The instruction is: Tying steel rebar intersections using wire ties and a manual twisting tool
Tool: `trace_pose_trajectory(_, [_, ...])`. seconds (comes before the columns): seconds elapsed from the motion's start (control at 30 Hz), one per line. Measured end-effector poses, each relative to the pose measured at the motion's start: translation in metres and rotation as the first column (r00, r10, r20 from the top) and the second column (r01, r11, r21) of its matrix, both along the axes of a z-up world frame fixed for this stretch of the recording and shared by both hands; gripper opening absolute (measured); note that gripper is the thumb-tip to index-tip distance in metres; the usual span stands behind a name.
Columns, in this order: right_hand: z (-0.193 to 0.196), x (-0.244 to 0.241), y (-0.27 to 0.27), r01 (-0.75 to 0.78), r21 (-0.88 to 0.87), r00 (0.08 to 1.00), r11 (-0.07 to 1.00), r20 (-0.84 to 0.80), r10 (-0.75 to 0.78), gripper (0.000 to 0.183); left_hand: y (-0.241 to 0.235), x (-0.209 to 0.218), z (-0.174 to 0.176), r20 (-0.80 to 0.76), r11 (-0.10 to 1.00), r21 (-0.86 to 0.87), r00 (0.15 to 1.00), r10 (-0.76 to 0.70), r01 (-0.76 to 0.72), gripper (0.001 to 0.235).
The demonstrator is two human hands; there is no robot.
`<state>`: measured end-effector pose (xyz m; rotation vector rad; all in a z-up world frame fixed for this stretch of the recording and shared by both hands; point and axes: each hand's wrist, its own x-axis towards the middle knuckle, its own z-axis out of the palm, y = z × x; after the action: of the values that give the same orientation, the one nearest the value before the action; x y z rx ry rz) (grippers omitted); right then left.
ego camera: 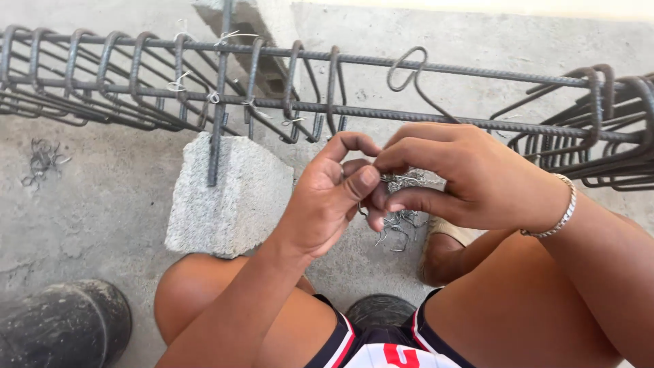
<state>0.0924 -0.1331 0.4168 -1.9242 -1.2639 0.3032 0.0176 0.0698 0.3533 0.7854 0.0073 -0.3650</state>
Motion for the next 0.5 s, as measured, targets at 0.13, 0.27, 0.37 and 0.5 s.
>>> trace_pose_trajectory(0.13, [0.001,0.004,0.006,0.045,-0.012,0.998,0.999,-0.053,-0.045,0.026,0.005,0.0,0.006,0.021,0.997,-0.075,1.0,-0.018,0.019,0.035])
trace_pose_trajectory(0.27, [0.003,0.005,0.007,0.05,-0.022,0.999,0.998,0.003,-0.05,0.023,0.007,-0.008,0.007,-0.017,0.964,-0.267,1.0,-0.016,0.011,0.036])
trace_pose_trajectory(0.37, [-0.001,0.006,0.006,0.108,0.019,0.994,0.994,0.03,-0.108,0.019,0.008,-0.011,0.005,-0.026,0.935,-0.355,1.0,0.005,-0.013,0.044])
trace_pose_trajectory(0.5, [0.002,0.001,0.013,0.125,0.059,0.98,0.99,0.145,-0.132,0.017,0.011,-0.013,0.006,-0.047,0.891,-0.452,0.998,0.031,-0.049,0.041])
